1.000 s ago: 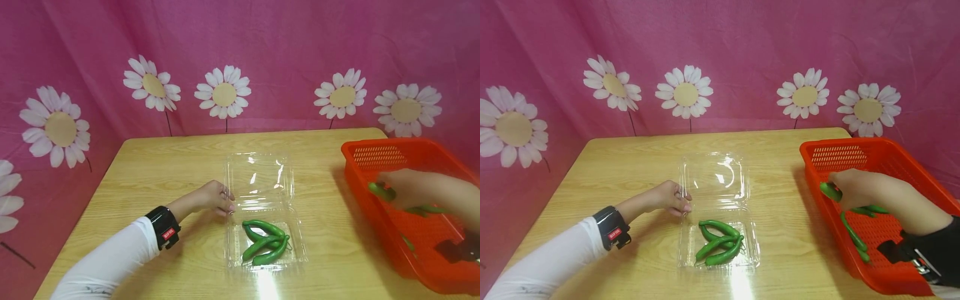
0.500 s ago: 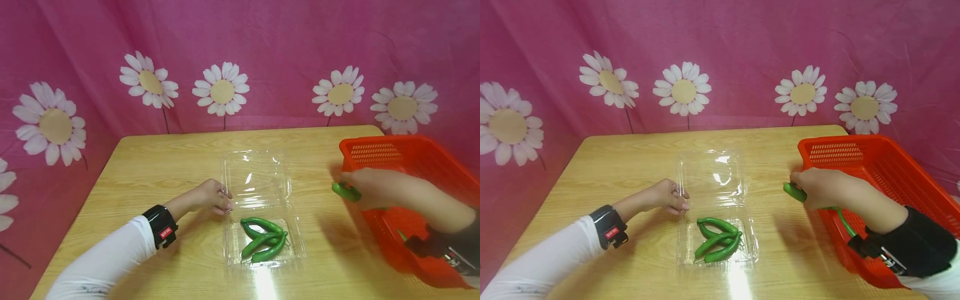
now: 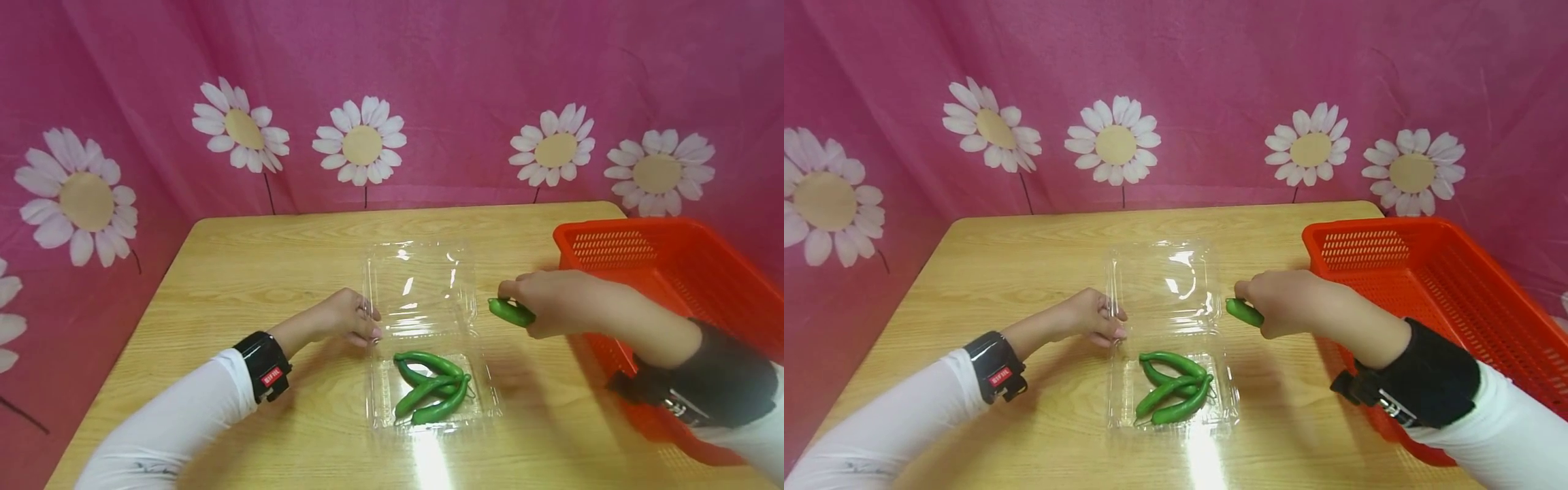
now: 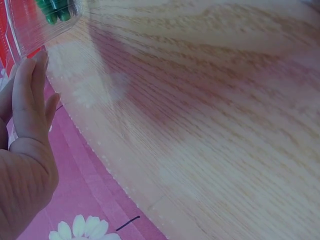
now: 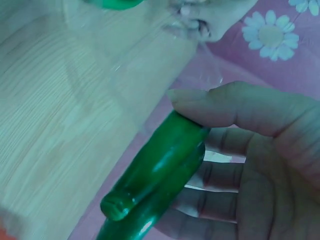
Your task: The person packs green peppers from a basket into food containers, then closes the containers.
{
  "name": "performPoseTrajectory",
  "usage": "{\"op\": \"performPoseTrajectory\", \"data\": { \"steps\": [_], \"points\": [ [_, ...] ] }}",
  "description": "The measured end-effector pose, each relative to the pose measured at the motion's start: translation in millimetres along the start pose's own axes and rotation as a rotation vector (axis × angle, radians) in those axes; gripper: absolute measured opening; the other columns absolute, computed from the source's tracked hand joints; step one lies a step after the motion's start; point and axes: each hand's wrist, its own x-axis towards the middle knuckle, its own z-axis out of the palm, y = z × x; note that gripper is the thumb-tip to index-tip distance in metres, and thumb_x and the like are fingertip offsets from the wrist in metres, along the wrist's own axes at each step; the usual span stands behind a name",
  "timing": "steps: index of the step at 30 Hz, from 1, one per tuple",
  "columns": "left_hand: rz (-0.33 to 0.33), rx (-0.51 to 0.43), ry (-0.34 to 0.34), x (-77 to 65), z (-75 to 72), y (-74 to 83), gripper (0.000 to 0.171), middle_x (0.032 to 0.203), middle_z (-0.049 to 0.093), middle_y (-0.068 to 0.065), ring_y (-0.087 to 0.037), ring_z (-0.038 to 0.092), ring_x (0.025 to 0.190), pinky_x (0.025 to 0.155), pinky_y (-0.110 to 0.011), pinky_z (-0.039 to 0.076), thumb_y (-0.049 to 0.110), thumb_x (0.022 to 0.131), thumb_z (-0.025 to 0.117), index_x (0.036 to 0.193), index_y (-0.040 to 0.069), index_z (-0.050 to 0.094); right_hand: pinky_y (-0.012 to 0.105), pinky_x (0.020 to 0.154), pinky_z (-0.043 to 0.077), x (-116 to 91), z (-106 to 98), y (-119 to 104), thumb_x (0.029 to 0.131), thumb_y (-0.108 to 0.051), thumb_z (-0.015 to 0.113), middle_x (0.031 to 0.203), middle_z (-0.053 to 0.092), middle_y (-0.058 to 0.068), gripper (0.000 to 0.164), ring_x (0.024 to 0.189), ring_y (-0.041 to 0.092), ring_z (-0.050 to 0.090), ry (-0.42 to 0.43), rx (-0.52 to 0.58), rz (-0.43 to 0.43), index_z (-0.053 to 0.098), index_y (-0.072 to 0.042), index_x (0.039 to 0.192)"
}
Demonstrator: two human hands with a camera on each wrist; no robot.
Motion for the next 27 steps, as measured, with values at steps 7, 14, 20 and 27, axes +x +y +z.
{"op": "performPoseTrajectory", "data": {
  "steps": [7,14,20,27],
  "points": [
    [0.000,-0.015,0.015,3.1,2.8,-0.3,0.034,0.077,0.069,-0.014,-0.014,0.066,0.063,0.061,-0.028,0.059,-0.002,0.077,0.068,0.107,-0.013,0.055,0.020,0.045,0.034,12.6,-3.1,-26.0,0.067,-0.003,0.069,0.067,0.044,-0.001,0.029,0.060,0.014,0.043,-0.011,-0.068,-0.054,0.048,-0.017,0.080],
    [-0.017,-0.018,0.020,2.1,6.5,-6.7,0.034,0.076,0.069,-0.012,-0.016,0.067,0.065,0.062,-0.029,0.059,0.000,0.076,0.069,0.106,-0.011,0.056,0.020,0.045,0.035,21.9,-0.8,-53.3,0.068,-0.006,0.072,0.067,0.043,-0.002,0.030,0.059,0.014,0.043,-0.051,-0.107,-0.111,0.048,-0.017,0.083],
    [0.004,-0.020,0.017,1.7,6.5,-5.8,0.034,0.081,0.069,-0.014,-0.016,0.067,0.064,0.061,-0.028,0.059,-0.002,0.077,0.068,0.107,-0.010,0.056,0.022,0.045,0.040,27.1,0.6,-67.6,0.068,-0.007,0.072,0.067,0.045,-0.002,0.030,0.059,0.014,0.045,-0.044,-0.129,-0.144,0.048,-0.014,0.085],
    [0.032,-0.027,-0.004,3.7,3.2,-3.3,0.035,0.080,0.069,-0.015,-0.014,0.066,0.063,0.061,-0.028,0.059,-0.002,0.078,0.067,0.108,-0.013,0.054,0.024,0.049,0.043,36.4,11.4,-73.0,0.069,-0.012,0.073,0.070,0.046,-0.003,0.030,0.063,0.012,0.046,-0.077,-0.129,-0.140,0.049,-0.014,0.085]
  ]
}}
